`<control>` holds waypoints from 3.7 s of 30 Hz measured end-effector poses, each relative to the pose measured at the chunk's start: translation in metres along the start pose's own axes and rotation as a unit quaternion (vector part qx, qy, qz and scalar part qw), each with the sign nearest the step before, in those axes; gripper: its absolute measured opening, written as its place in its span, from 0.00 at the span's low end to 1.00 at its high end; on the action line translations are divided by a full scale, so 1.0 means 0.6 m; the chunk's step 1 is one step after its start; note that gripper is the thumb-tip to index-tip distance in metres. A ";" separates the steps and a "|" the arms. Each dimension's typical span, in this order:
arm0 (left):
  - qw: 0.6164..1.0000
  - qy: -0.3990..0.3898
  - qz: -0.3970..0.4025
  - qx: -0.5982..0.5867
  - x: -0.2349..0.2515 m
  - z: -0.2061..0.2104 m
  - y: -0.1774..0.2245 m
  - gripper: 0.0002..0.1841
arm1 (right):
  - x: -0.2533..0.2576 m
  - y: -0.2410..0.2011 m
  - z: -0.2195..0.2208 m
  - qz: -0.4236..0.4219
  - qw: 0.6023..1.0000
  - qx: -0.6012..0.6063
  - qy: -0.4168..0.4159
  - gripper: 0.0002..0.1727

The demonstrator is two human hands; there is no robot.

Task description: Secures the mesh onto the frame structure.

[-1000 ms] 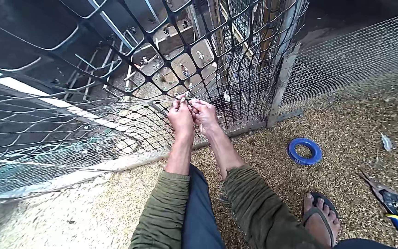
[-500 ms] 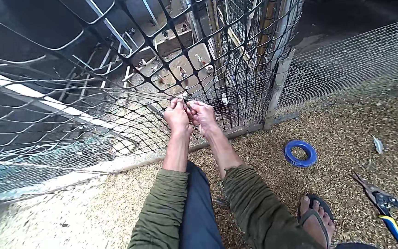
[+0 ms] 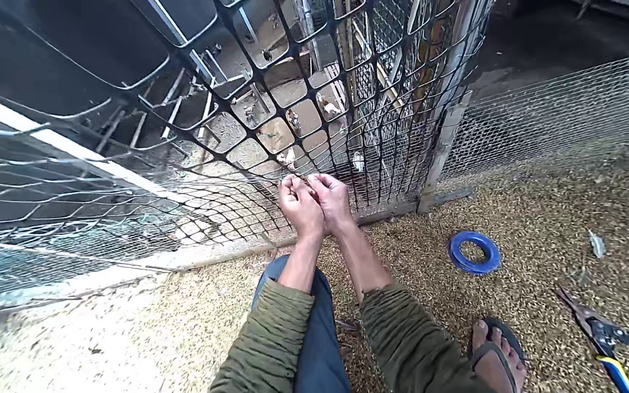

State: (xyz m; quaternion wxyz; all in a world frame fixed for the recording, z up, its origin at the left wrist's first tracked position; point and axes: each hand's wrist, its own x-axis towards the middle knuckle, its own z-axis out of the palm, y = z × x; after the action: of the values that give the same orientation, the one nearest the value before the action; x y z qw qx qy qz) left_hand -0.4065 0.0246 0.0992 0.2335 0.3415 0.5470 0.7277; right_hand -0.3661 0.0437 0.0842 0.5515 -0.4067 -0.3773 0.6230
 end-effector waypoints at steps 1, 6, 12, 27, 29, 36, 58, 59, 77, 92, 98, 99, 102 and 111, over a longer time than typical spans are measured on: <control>1.000 -0.004 0.005 -0.005 -0.004 -0.006 -0.001 0.06 | -0.002 0.002 -0.002 -0.005 1.000 -0.014 -0.002 0.12; 1.000 -0.002 0.026 -0.001 -0.012 -0.035 0.000 0.06 | -0.010 -0.005 -0.005 -0.051 0.995 -0.087 -0.008 0.13; 0.990 -0.048 0.106 0.076 -0.027 -0.081 -0.001 0.06 | -0.034 -0.001 0.007 -0.058 0.990 -0.125 -0.007 0.12; 0.919 -0.247 0.160 0.263 -0.012 -0.156 0.023 0.15 | -0.046 -0.005 -0.042 0.034 0.977 0.034 -0.207 0.12; 0.887 -0.232 0.280 0.284 0.008 -0.156 0.022 0.15 | -0.043 -0.006 -0.045 0.036 0.978 0.004 -0.204 0.12; 0.746 -0.316 0.487 0.327 0.071 -0.144 0.010 0.13 | -0.043 -0.034 -0.054 0.035 0.975 -0.069 -0.210 0.12; 0.714 -0.333 0.544 0.290 0.091 -0.144 0.001 0.11 | -0.084 -0.082 -0.054 -0.104 0.878 -0.402 -0.236 0.21; 0.716 -0.335 0.543 0.284 0.091 -0.145 0.003 0.10 | -0.085 -0.083 -0.054 -0.109 0.874 -0.409 -0.239 0.22; 0.809 -0.396 0.373 0.223 0.094 -0.161 0.048 0.08 | -0.073 -0.030 -0.044 -0.299 0.903 -0.300 -0.073 0.09; 0.753 -0.290 0.537 0.246 0.081 -0.159 0.009 0.04 | -0.070 -0.036 -0.020 -0.102 0.983 -0.152 -0.019 0.09; 0.727 -0.240 0.592 0.254 0.080 -0.162 -0.010 0.05 | -0.070 -0.057 -0.010 -0.211 0.947 -0.243 -0.014 0.12; 0.724 -0.235 0.597 0.252 0.080 -0.162 -0.011 0.05 | -0.070 -0.057 -0.010 -0.230 0.941 -0.250 -0.007 0.10; 0.722 -0.226 0.605 0.249 0.080 -0.158 -0.015 0.05 | -0.073 -0.058 -0.005 -0.235 0.935 -0.264 -0.012 0.10; 0.695 -0.248 0.629 0.243 0.089 -0.157 -0.012 0.07 | -0.071 -0.092 0.002 -0.057 0.959 -0.276 -0.035 0.12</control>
State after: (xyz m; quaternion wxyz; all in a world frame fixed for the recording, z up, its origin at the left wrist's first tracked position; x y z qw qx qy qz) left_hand -0.5131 0.0049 0.0893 -0.2429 0.8191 0.2841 0.4351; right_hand -0.3438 0.0071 0.1392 0.4388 -0.4990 -0.5759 0.4761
